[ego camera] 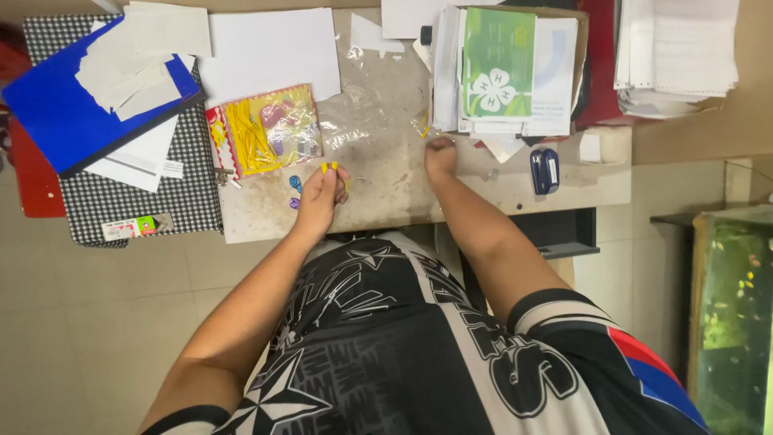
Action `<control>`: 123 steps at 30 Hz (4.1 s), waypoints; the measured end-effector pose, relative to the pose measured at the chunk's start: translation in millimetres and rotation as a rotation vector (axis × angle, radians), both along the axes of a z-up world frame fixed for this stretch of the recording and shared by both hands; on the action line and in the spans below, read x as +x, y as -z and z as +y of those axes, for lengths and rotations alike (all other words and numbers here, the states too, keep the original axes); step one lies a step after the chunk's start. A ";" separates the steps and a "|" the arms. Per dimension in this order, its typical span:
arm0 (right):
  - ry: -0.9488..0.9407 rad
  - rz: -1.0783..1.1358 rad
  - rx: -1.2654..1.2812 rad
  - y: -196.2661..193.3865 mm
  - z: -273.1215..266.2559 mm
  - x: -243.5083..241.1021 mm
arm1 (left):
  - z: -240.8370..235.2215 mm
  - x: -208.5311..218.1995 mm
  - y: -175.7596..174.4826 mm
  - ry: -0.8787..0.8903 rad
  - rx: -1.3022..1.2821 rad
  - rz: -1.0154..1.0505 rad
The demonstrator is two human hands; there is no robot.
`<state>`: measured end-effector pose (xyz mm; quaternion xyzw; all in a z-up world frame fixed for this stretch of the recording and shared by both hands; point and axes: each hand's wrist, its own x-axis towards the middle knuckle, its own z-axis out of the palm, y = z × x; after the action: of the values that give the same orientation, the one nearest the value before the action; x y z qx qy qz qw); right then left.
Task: The person organizes various items on a cluttered table, including yellow sticks, colorful balloons, and plastic bags. They place the items into a shelf and then wipe the table surface with a plastic sheet before handling a stack of papers and a black bag.
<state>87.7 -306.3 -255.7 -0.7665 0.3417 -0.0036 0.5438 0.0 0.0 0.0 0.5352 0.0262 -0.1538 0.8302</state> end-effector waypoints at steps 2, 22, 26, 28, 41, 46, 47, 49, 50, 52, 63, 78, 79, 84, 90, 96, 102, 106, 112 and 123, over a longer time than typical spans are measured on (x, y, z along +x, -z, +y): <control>-0.079 0.026 -0.122 -29.9 5.0 15.3 | -7.6 -8.2 1.3 -0.030 -0.006 0.029; -0.433 -0.058 0.453 -139.4 50.2 -55.0 | -11.2 10.6 6.5 0.111 0.051 0.059; -0.115 0.098 0.562 -119.9 38.5 -25.0 | -11.8 16.5 9.9 0.137 0.044 0.047; 0.035 0.170 0.617 -125.4 28.6 -0.7 | -9.7 19.1 9.0 0.146 0.022 0.041; 0.302 0.070 1.127 -90.1 -55.6 36.5 | 9.4 30.8 49.0 0.199 0.159 0.040; 0.209 0.071 1.129 -128.7 -60.2 26.6 | -35.3 62.6 109.6 0.237 0.246 -0.126; 0.205 0.056 1.186 -138.4 -58.3 21.8 | -48.0 70.6 116.8 0.250 0.317 -0.071; 0.200 0.042 1.241 -168.2 -48.0 17.1 | -71.0 86.6 127.5 0.263 0.386 -0.013; 0.238 0.022 1.288 -188.3 -39.6 16.9 | -81.3 94.6 131.1 0.258 0.447 -0.025; 0.278 0.003 1.332 -214.1 -31.1 15.9 | -101.6 105.0 144.5 0.256 0.505 -0.034; 0.330 0.000 1.319 -233.2 -61.9 21.5 | -204.0 147.7 245.3 0.006 0.369 0.091; 0.295 0.018 1.280 -228.2 -68.3 11.1 | -217.9 174.6 104.8 0.034 1.250 0.046; 0.296 0.013 1.276 -234.0 -67.9 11.4 | -223.0 178.5 100.2 0.035 1.247 0.042; 0.283 0.023 1.303 -236.6 -74.1 9.7 | -258.1 190.1 118.2 0.193 1.399 0.014; 0.290 0.048 1.306 -244.0 -76.0 6.6 | -274.3 196.6 145.1 0.249 1.531 -0.043; 0.287 0.065 1.278 -256.4 -78.0 6.7 | -261.8 208.4 225.9 0.621 1.623 -0.315; 0.249 0.027 1.348 -235.6 -80.6 1.3 | -181.9 181.1 93.2 0.628 1.411 -0.288; 0.263 0.031 1.327 -239.1 -75.8 5.1 | -121.7 152.5 66.1 0.774 1.510 -0.272; 0.302 0.050 1.299 -236.2 -74.2 12.2 | -69.0 108.1 19.8 0.771 1.224 -0.302; 0.319 0.036 1.263 -245.9 -67.5 19.3 | -30.3 76.8 -0.2 0.677 0.953 -0.164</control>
<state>107.1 -373.7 -9.8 -0.2394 0.3967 0.1303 0.8766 76.8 -30.3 0.2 0.8378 -0.1441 -0.3397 0.4023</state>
